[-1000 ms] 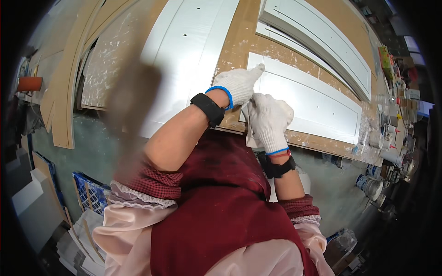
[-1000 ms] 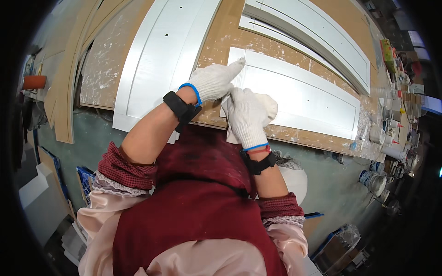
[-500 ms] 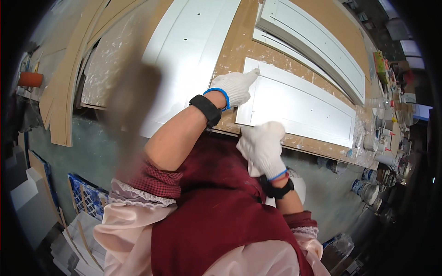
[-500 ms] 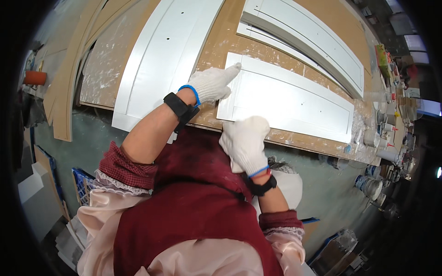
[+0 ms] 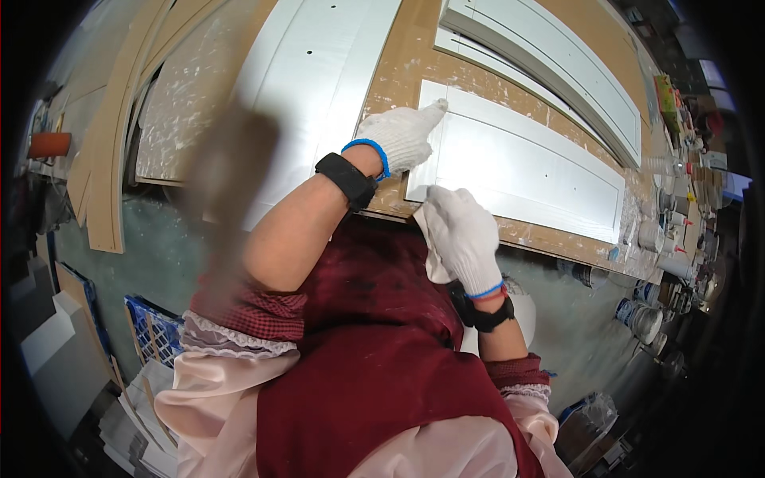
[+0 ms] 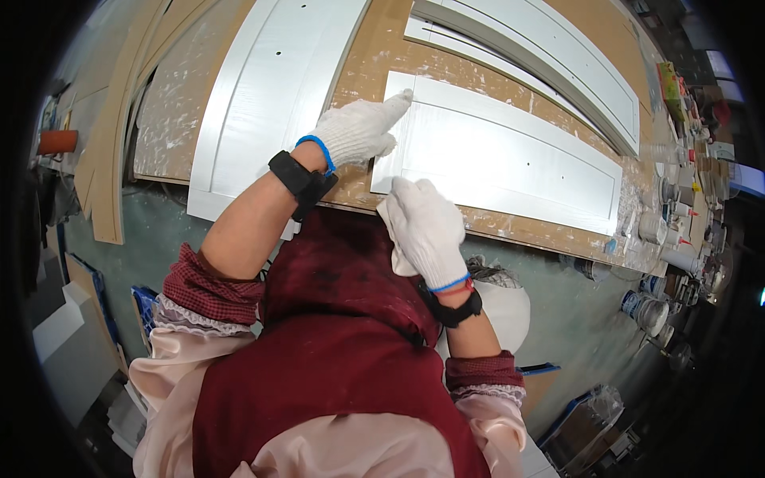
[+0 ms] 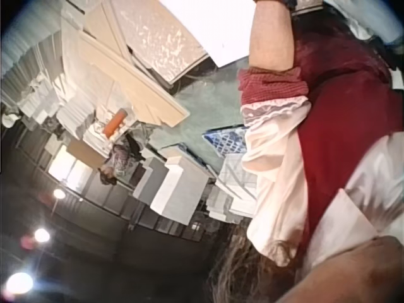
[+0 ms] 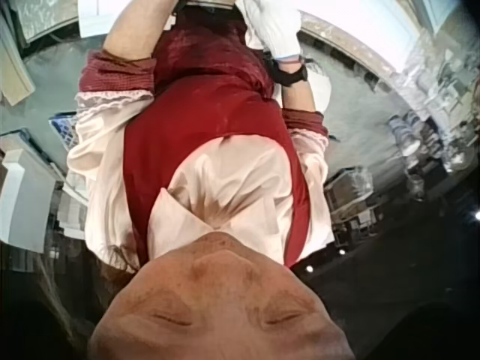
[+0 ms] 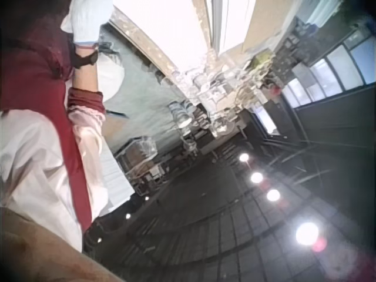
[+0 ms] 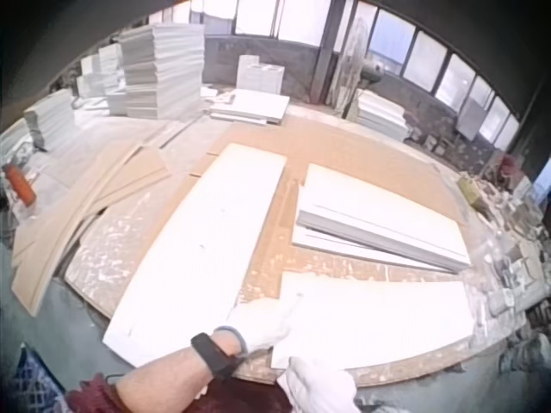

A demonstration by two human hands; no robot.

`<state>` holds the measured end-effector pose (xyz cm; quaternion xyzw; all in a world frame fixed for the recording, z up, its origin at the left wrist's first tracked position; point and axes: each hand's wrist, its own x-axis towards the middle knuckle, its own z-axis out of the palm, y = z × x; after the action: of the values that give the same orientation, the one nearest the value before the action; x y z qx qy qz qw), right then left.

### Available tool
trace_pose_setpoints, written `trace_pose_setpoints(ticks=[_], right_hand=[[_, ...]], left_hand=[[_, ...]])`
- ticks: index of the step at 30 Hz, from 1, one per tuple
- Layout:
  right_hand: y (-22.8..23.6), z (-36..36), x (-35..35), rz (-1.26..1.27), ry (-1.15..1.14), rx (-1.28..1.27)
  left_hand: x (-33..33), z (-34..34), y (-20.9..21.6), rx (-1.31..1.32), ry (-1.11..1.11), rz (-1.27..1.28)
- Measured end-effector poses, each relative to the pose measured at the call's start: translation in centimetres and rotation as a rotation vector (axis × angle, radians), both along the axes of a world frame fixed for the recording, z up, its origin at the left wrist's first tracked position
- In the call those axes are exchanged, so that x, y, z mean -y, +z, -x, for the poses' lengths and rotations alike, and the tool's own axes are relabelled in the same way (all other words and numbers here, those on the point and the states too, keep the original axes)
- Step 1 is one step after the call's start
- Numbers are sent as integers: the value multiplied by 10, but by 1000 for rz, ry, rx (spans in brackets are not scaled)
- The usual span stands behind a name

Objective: The person cleans white cabinet doors on a workbench using a blue sanding block and a white cloth. They repeatedly sand and wipe the surfaces, handling multiple doors one at a time, and occasionally flip or reposition the doors to access different areas.

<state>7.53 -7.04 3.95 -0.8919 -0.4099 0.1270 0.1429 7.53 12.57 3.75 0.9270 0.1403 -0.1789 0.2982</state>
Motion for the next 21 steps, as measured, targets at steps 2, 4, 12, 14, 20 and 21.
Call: trace_pose_setpoints(ticks=[2, 4, 12, 14, 20, 21], right_hand=[[-9, -3, -14, 79, 44, 9], [-8, -7, -29, 139, 2, 32], [-15, -2, -27, 82, -20, 71], [-16, -13, -33, 73, -26, 55], [-14, -38, -31, -116, -104, -62], [-20, -38, -16, -234, -126, -220]], left_hand=[[-1, 3, -4, 31, 19, 18], [0, 1, -6, 68, 18, 19], [3, 6, -10, 101, 68, 68], [1, 5, -9, 82, 73, 74], [5, 9, -8, 155, 111, 121], [8, 10, -13, 167, 151, 126]])
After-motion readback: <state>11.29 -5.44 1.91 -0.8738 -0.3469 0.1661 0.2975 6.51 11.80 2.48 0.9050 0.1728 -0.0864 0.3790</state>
